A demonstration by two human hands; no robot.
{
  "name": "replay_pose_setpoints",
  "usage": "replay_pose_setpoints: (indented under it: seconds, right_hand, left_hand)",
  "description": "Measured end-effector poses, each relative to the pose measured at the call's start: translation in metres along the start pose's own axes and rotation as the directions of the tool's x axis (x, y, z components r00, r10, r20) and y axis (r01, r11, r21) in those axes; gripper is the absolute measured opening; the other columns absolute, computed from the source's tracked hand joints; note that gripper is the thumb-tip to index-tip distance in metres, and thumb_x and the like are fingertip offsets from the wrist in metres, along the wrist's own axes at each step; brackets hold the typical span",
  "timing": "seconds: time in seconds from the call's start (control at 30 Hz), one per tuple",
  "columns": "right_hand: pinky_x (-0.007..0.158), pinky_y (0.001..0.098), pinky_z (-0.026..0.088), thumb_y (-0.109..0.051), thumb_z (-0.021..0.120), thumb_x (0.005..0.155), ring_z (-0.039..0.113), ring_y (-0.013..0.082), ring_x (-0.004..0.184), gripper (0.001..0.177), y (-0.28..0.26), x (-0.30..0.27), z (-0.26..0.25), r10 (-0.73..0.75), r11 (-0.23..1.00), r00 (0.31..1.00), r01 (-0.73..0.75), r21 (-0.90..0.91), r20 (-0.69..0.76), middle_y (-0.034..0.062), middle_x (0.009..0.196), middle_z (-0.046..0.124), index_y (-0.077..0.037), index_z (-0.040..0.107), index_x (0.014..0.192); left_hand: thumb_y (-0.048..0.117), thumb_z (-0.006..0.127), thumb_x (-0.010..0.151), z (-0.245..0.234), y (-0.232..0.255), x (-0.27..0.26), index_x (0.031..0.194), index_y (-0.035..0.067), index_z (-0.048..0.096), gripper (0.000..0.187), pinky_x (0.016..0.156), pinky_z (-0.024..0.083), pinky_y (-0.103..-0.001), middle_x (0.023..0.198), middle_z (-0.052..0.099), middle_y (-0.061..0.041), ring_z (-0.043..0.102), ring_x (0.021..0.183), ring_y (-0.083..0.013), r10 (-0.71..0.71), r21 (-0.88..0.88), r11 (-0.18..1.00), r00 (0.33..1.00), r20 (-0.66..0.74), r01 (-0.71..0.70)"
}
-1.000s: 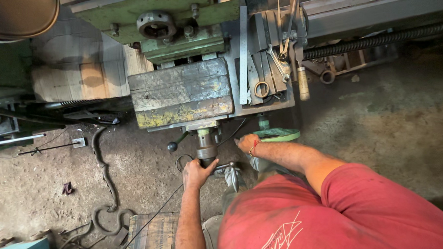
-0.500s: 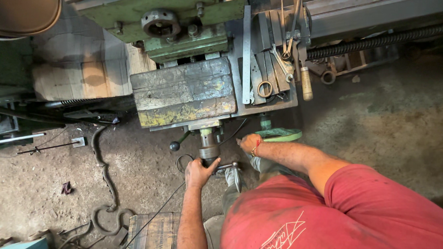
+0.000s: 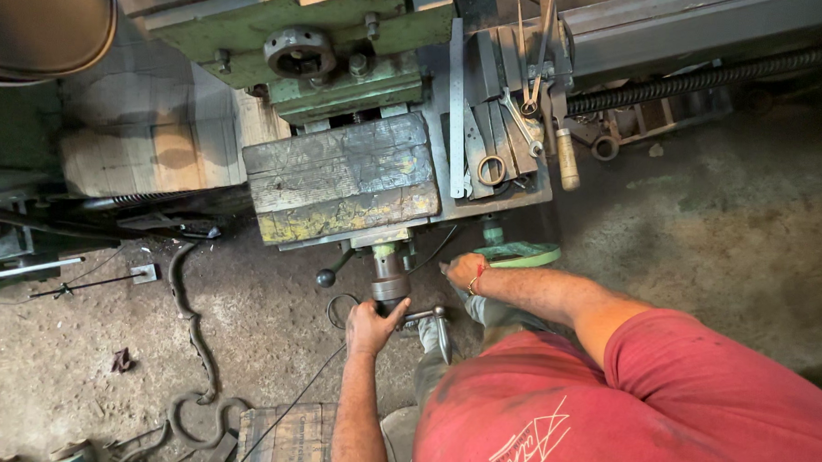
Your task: The person operates a vertical milling machine in a workshop, using both hands to manipulate the machine's control levers and handles. They adjust the position of the spindle and table while the machine is running, performing repetitive manual adjustments to the machinery.
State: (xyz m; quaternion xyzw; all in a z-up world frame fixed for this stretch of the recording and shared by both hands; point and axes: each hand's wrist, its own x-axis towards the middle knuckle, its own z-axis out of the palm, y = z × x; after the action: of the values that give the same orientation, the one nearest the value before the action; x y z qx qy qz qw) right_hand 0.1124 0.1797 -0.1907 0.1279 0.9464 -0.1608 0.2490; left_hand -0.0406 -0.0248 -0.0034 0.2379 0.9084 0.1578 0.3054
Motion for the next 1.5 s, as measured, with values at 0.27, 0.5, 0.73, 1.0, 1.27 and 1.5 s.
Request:
replay_pose_setpoints:
  seconds: [0.27, 0.5, 0.73, 1.0, 1.27, 1.5]
  right_hand:
    - [0.068, 0.0506, 0.061, -0.023, 0.053, 0.096, 0.074, 0.0312, 0.089, 0.043, -0.001, 0.002, -0.002, 0.004, 1.000, 0.999, -0.004, -0.002, 0.033, 0.0087, 0.098, 0.076, -0.022, 0.061, 0.138]
    - [0.067, 0.0500, 0.061, -0.031, 0.046, 0.105, 0.075, 0.0307, 0.088, 0.035, -0.002, 0.000, -0.003, 0.006, 0.999, 1.000, -0.006, -0.032, -0.005, 0.0090, 0.097, 0.076, -0.019, 0.068, 0.130]
    - [0.058, 0.0481, 0.059, -0.024, 0.060, 0.091, 0.074, 0.0259, 0.084, 0.024, -0.005, 0.005, -0.009, -0.011, 0.969, 0.996, 0.033, -0.245, 0.089, 0.0031, 0.094, 0.076, -0.018, 0.082, 0.097]
    - [0.074, 0.0472, 0.062, -0.033, 0.044, 0.104, 0.077, 0.0285, 0.091, 0.034, -0.007, -0.011, -0.036, -0.074, 0.990, 0.997, 0.071, -0.126, -0.020, 0.0044, 0.102, 0.077, -0.019, 0.074, 0.112]
    - [0.076, 0.0494, 0.063, -0.022, 0.044, 0.102, 0.076, 0.0326, 0.095, 0.037, 0.000, -0.011, -0.038, -0.149, 0.981, 0.988, 0.153, -0.122, 0.039, 0.0130, 0.106, 0.075, -0.017, 0.059, 0.136]
    - [0.080, 0.0503, 0.061, -0.030, 0.051, 0.099, 0.075, 0.0332, 0.096, 0.036, -0.002, -0.010, -0.039, -0.186, 0.978, 0.982, 0.186, -0.090, 0.010, 0.0138, 0.105, 0.076, -0.013, 0.062, 0.129]
  left_hand:
    - [0.071, 0.079, 0.068, 0.002, -0.003, 0.002, 0.075, -0.004, 0.074, 0.076, 0.075, 0.057, -0.054, 0.079, 0.071, -0.028, 0.071, 0.080, -0.0455, -0.012, 0.032, 0.999, 1.000, 0.009, 0.011]
    - [0.070, 0.079, 0.068, 0.009, -0.011, 0.006, 0.076, -0.003, 0.073, 0.074, 0.074, 0.056, -0.054, 0.078, 0.071, -0.028, 0.071, 0.079, -0.0452, 0.010, 0.001, 1.000, 1.000, 0.004, -0.010]
    - [0.073, 0.077, 0.068, 0.017, -0.017, 0.009, 0.076, -0.001, 0.074, 0.075, 0.072, 0.056, -0.053, 0.078, 0.073, -0.025, 0.072, 0.078, -0.0435, 0.031, -0.041, 0.999, 0.999, -0.012, -0.031]
    - [0.077, 0.077, 0.069, 0.023, -0.019, -0.001, 0.092, -0.001, 0.074, 0.081, 0.075, 0.056, -0.052, 0.089, 0.073, -0.023, 0.070, 0.085, -0.0423, 0.089, 0.050, 0.996, 0.970, -0.227, -0.080]
    - [0.071, 0.063, 0.089, 0.146, -0.013, -0.029, 0.114, -0.008, 0.066, 0.083, 0.065, 0.050, -0.057, 0.084, 0.073, -0.015, 0.070, 0.075, -0.0357, -0.527, -0.923, 0.209, 0.833, 0.172, 0.322]
    - [0.061, 0.033, 0.105, 0.167, 0.012, -0.014, 0.116, -0.012, 0.066, 0.081, 0.096, 0.050, -0.055, 0.112, 0.068, -0.036, 0.064, 0.114, -0.0513, -0.467, -0.589, 0.697, 0.882, 0.058, 0.408]
